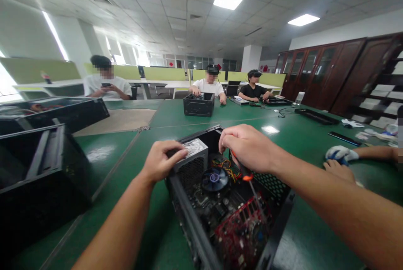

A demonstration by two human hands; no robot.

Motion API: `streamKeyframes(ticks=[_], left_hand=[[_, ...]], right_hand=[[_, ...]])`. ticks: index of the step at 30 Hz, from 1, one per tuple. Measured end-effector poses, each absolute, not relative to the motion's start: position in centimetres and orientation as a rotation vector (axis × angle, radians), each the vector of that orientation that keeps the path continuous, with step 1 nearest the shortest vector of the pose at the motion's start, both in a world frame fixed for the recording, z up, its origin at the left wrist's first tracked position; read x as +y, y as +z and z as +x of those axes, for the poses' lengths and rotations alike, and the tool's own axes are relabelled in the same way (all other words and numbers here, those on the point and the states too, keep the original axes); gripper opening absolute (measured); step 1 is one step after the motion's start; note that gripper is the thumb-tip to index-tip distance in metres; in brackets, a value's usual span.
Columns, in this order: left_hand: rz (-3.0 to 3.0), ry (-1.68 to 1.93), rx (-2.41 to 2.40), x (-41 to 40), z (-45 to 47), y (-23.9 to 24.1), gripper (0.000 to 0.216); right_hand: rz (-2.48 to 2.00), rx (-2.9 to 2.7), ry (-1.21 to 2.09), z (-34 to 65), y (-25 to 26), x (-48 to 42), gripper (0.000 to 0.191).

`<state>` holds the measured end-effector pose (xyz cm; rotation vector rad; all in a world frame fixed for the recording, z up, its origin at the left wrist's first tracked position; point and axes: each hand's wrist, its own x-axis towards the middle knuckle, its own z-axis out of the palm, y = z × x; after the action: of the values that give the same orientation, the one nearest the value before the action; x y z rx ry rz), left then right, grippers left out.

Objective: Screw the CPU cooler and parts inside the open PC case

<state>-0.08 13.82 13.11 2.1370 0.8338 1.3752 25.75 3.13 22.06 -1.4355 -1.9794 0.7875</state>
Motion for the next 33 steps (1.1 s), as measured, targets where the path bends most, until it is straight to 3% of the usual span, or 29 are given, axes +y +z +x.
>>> streamKeyframes(ticks=[2,4,6,11,13,16,19,25,29,33], left_hand=[[2.057,1.443,0.818,13.4,-1.0,13.1,0.052],[1.915,1.573,0.814,13.5,-1.4,12.6,0.061],[1.866,1.640,0.823,13.8,-1.5,12.1,0.061],[1.830,1.685,0.844,14.0,-1.2,12.7,0.061],[1.959,1.523,0.937,13.2,-0.7,14.4,0.052],[2.370,0.898,0.997,11.5,1.5,17.6,0.021],[2.557,0.305,0.838,10.5,5.3,19.0,0.046],[2.652,-0.177,0.667,12.4,9.6,14.7,0.101],[2.796,-0.341,0.559,11.7,9.6,14.2,0.100],[2.831,-0.318,0.546,10.7,9.3,16.2,0.093]], right_hand=[[-1.290,-2.028,0.663,26.7,22.5,2.1,0.025],[-1.186,-2.046,0.680,27.5,22.3,1.6,0.014],[-1.180,-2.068,0.744,27.9,21.7,1.4,0.006],[-1.162,-2.188,0.686,28.5,20.6,0.9,0.019],[-1.151,-2.256,0.550,28.7,20.7,1.0,0.023],[-1.119,-2.294,0.388,28.5,21.1,1.5,0.031],[-1.083,-2.185,0.298,28.3,21.4,2.3,0.029],[-1.084,-1.958,0.254,29.4,21.9,2.1,0.026],[-1.070,-1.850,0.421,30.6,22.3,1.0,0.032],[-1.054,-1.974,0.382,30.9,22.0,0.8,0.028]])
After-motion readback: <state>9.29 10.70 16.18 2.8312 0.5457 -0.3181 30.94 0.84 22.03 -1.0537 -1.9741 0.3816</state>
